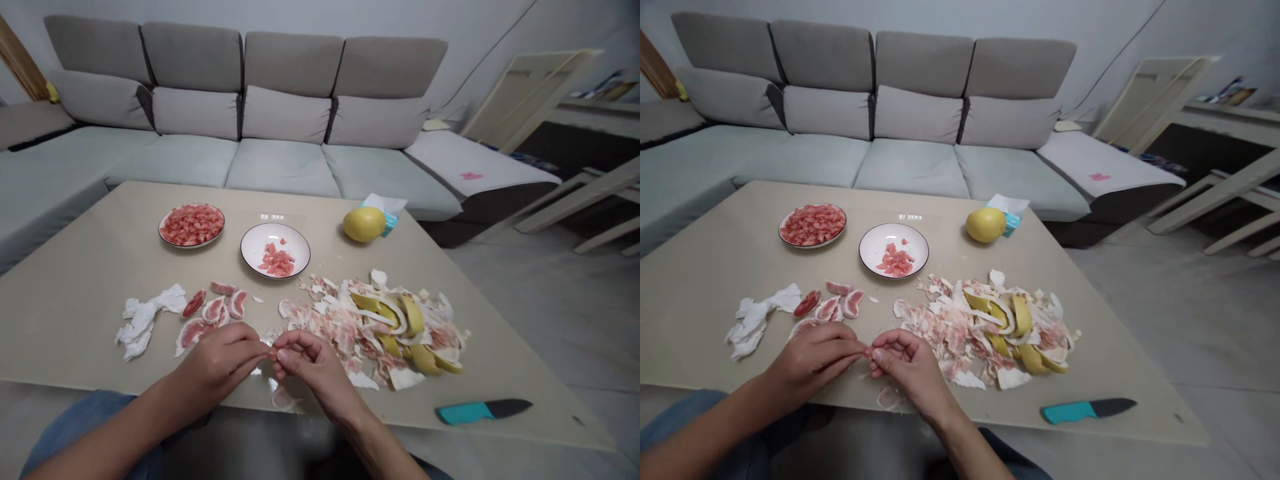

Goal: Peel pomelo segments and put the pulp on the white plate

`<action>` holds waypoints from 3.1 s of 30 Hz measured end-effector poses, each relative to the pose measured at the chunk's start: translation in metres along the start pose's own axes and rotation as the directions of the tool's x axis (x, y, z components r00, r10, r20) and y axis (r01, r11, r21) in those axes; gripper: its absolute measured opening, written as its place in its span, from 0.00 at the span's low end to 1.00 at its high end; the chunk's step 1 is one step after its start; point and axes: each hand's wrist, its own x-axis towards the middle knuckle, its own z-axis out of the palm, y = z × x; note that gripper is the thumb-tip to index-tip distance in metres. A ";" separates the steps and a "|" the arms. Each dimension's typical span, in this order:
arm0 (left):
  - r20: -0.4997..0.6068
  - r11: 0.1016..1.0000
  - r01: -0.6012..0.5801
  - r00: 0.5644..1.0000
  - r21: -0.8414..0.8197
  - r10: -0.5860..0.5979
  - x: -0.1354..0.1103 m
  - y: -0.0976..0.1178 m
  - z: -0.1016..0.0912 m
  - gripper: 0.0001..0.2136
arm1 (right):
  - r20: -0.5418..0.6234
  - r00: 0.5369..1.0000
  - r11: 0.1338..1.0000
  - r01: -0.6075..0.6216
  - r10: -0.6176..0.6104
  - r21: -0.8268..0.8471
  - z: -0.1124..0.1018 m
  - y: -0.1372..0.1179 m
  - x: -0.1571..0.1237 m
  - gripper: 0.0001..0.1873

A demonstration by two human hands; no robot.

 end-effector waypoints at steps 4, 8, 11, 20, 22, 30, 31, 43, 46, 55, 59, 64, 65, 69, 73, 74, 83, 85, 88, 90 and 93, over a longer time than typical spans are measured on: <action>0.050 1.000 0.027 0.998 0.004 -0.027 -0.002 0.000 0.002 0.10 | -0.005 1.000 1.000 -0.012 0.012 -0.006 0.000 0.002 0.001 0.15; 0.043 1.000 0.022 0.999 -0.010 -0.022 -0.004 0.001 0.006 0.09 | 0.015 1.000 1.000 -0.007 0.007 -0.022 0.001 0.000 -0.001 0.14; 0.011 1.000 0.003 1.000 0.004 -0.003 -0.005 0.002 0.010 0.08 | 0.042 0.999 0.998 -0.001 0.003 -0.060 0.004 -0.004 -0.005 0.13; -0.083 0.953 0.240 0.962 -0.186 -0.259 0.010 -0.003 -0.008 0.06 | 0.023 0.996 0.981 0.091 -0.088 -0.173 0.010 -0.006 -0.011 0.09; 0.004 0.901 0.339 0.936 -0.271 -0.351 0.012 -0.003 -0.011 0.06 | -0.030 0.987 0.960 0.149 -0.161 -0.237 0.009 -0.006 -0.011 0.08; 0.142 0.805 0.493 0.869 -0.330 -0.474 0.012 0.001 -0.005 0.07 | -0.090 0.917 0.856 0.325 -0.390 -0.401 0.009 -0.006 -0.013 0.05; 0.138 0.811 0.492 0.870 -0.317 -0.474 0.012 0.002 -0.004 0.06 | -0.081 0.905 0.831 0.345 -0.417 -0.436 0.009 -0.006 -0.013 0.04; 0.033 0.890 0.401 0.914 -0.218 -0.404 0.008 0.003 0.005 0.03 | 0.141 0.751 0.451 0.522 -0.645 -0.724 0.008 0.001 -0.015 0.09; 0.055 0.889 0.397 0.917 -0.227 -0.395 0.008 0.004 0.004 0.03 | 0.185 0.728 0.386 0.540 -0.660 -0.748 0.008 0.002 -0.016 0.11; -0.050 0.962 0.220 0.972 -0.164 -0.231 0.006 0.014 0.006 0.06 | 0.260 0.663 0.285 0.595 -0.702 -0.751 0.011 0.004 -0.021 0.19; -0.116 0.998 0.069 0.991 0.001 -0.068 0.001 0.014 0.014 0.07 | 0.179 0.625 0.285 0.568 -0.760 -0.772 0.015 0.011 -0.025 0.18; -0.145 0.994 0.026 0.989 0.111 -0.010 -0.004 0.013 0.021 0.07 | 0.171 0.574 0.231 0.560 -0.801 -0.796 0.020 0.013 -0.028 0.16; -0.159 0.995 0.031 0.987 0.098 -0.015 -0.003 0.014 0.022 0.07 | 0.179 0.557 0.215 0.568 -0.811 -0.795 0.021 0.013 -0.027 0.16; -0.175 0.954 0.253 0.944 -0.162 -0.280 0.003 0.017 0.023 0.06 | 0.219 0.508 0.142 0.579 -0.833 -0.803 0.019 0.013 -0.025 0.16; 0.123 0.535 0.587 0.735 -0.608 -0.667 0.010 0.018 0.023 0.05 | 0.398 0.458 -0.043 0.612 -0.795 -0.790 0.011 0.015 -0.021 0.18; 0.228 0.378 0.620 0.678 -0.687 -0.698 0.010 0.019 0.023 0.06 | 0.446 0.454 -0.082 0.623 -0.771 -0.778 0.009 0.015 -0.020 0.18; 0.434 -0.032 0.575 0.579 -0.818 -0.690 0.005 0.017 0.021 0.11 | 0.198 0.553 0.148 0.519 -0.810 -0.842 0.001 0.004 -0.009 0.13; 0.393 -0.006 0.552 0.587 -0.834 -0.707 0.007 0.008 0.019 0.12 | -0.018 0.688 0.449 0.453 -0.725 -0.770 0.002 -0.003 -0.007 0.07; 0.450 -0.074 0.544 0.604 -0.836 -0.658 0.010 -0.003 0.016 0.16 | -0.114 0.857 0.758 0.373 -0.502 -0.534 0.003 -0.011 -0.006 0.02; 0.539 -0.135 0.581 0.608 -0.802 -0.583 0.009 -0.004 0.016 0.18 | -0.056 0.900 0.819 0.365 -0.432 -0.443 0.002 -0.013 -0.006 0.02; 0.643 -0.212 0.628 0.611 -0.749 -0.462 0.007 0.000 0.018 0.19 | 0.045 0.894 0.805 0.422 -0.445 -0.417 0.001 -0.013 -0.006 0.02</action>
